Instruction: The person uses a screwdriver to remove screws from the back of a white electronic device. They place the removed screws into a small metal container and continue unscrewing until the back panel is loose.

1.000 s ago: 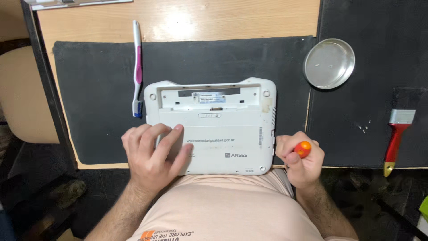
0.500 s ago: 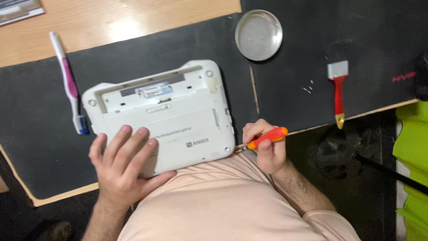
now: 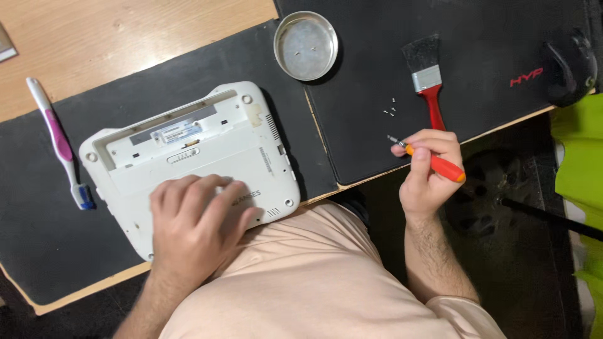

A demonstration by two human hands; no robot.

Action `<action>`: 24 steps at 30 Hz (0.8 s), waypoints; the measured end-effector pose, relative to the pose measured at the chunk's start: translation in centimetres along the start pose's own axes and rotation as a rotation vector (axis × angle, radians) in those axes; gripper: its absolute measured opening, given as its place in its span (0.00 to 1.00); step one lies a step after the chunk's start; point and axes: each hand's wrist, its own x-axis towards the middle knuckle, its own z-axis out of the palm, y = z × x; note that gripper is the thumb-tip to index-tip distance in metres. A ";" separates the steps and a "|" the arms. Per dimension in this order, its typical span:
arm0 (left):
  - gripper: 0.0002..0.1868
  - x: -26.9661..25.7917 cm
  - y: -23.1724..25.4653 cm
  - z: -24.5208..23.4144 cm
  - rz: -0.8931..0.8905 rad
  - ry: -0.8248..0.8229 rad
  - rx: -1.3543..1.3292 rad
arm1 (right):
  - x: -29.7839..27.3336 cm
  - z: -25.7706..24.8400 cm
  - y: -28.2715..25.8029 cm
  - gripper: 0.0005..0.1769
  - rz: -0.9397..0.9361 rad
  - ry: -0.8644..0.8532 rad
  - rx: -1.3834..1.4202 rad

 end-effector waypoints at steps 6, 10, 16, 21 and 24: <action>0.17 4.9 1.7 0.3 0.129 -0.089 -0.122 | 1.3 0.1 -0.8 0.10 0.044 0.016 0.001; 0.15 5.5 2.0 1.4 0.135 -0.074 -0.098 | 2.4 0.1 -1.8 0.05 -0.066 0.020 -0.136; 0.14 5.5 1.9 1.6 0.121 -0.090 -0.099 | 2.2 -0.1 -0.7 0.12 -0.276 0.062 -0.422; 0.15 5.5 1.9 1.4 0.123 -0.095 -0.106 | 2.6 0.0 -0.7 0.14 -0.261 0.000 -0.566; 0.17 5.2 1.8 1.4 0.125 -0.093 -0.106 | 2.3 0.0 -0.6 0.15 -0.247 -0.029 -0.593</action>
